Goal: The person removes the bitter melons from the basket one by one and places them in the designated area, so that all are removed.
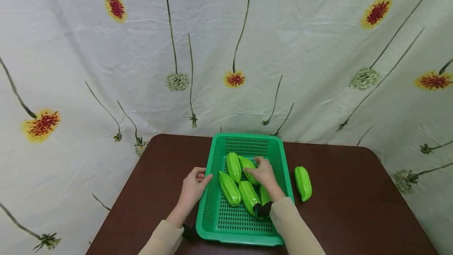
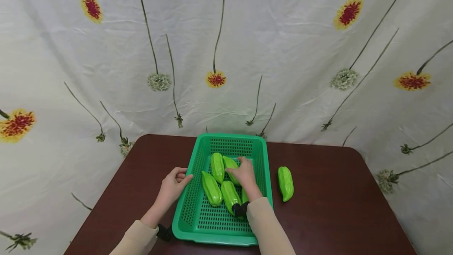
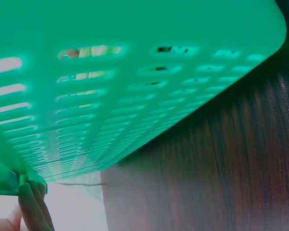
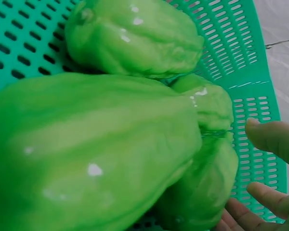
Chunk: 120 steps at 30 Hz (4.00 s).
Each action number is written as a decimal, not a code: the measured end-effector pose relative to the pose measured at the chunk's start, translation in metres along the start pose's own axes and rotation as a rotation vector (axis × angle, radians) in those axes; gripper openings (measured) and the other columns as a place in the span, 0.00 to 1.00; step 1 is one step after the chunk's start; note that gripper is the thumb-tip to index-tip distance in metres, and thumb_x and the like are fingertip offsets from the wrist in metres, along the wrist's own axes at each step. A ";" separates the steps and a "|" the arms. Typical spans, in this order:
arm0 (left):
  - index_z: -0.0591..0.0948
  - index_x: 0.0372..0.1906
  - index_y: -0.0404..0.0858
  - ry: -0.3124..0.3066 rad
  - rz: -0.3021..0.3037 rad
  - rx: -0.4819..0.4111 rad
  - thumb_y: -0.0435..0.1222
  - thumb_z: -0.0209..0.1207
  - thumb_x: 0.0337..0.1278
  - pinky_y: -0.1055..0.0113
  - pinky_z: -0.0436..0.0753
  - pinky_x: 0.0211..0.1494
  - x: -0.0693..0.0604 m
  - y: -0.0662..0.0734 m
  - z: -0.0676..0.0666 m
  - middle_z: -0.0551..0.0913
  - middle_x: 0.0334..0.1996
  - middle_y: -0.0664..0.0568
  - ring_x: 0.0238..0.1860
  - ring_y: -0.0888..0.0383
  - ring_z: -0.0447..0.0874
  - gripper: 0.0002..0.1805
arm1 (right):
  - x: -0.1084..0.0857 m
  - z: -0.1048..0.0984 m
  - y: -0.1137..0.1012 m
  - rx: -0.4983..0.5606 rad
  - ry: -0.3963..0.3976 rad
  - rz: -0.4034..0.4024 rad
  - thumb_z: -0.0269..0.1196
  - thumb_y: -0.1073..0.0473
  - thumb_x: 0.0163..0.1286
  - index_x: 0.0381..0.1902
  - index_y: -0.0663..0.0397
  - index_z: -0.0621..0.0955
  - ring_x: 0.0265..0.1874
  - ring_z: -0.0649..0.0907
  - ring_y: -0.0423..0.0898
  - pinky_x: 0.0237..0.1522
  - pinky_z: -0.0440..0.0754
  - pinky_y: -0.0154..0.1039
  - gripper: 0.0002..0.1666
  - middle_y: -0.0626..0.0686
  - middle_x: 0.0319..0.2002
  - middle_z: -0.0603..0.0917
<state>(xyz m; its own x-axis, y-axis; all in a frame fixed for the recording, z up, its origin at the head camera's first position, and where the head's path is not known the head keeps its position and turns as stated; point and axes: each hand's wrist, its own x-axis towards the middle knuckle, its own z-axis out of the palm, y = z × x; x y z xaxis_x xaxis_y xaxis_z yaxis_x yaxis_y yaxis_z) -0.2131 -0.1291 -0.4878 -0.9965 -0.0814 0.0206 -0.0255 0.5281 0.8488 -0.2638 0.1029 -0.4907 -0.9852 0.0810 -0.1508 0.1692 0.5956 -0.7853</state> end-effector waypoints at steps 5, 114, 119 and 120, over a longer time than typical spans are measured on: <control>0.79 0.55 0.32 0.002 -0.002 -0.002 0.37 0.63 0.64 0.63 0.79 0.35 0.000 0.000 0.001 0.81 0.39 0.43 0.39 0.51 0.82 0.18 | 0.001 0.004 0.004 -0.034 0.002 -0.013 0.72 0.55 0.62 0.65 0.67 0.71 0.61 0.75 0.64 0.57 0.77 0.58 0.38 0.67 0.62 0.75; 0.77 0.55 0.30 -0.012 -0.020 -0.009 0.36 0.62 0.65 0.61 0.79 0.36 0.003 0.000 0.002 0.80 0.40 0.42 0.40 0.50 0.81 0.19 | -0.046 -0.151 0.127 -0.012 0.205 0.215 0.60 0.53 0.70 0.69 0.74 0.62 0.61 0.70 0.70 0.58 0.73 0.62 0.39 0.75 0.64 0.68; 0.77 0.56 0.30 -0.012 -0.017 -0.002 0.36 0.62 0.65 0.61 0.80 0.37 0.003 -0.001 0.003 0.80 0.40 0.41 0.41 0.49 0.81 0.19 | -0.045 -0.146 0.138 -0.029 0.184 0.229 0.60 0.52 0.70 0.69 0.74 0.63 0.60 0.71 0.71 0.57 0.73 0.62 0.39 0.76 0.64 0.68; 0.77 0.56 0.30 -0.010 -0.017 -0.003 0.36 0.62 0.65 0.61 0.80 0.37 0.003 -0.001 0.003 0.80 0.40 0.41 0.41 0.49 0.81 0.19 | -0.045 -0.145 0.140 -0.029 0.181 0.230 0.60 0.52 0.70 0.69 0.74 0.63 0.60 0.71 0.71 0.57 0.73 0.61 0.39 0.76 0.63 0.68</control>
<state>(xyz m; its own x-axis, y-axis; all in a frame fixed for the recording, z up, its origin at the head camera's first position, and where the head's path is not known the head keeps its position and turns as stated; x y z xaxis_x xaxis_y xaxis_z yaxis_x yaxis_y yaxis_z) -0.2161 -0.1275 -0.4900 -0.9966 -0.0819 0.0013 -0.0420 0.5243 0.8505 -0.1995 0.2984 -0.5063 -0.9100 0.3567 -0.2111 0.3906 0.5673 -0.7250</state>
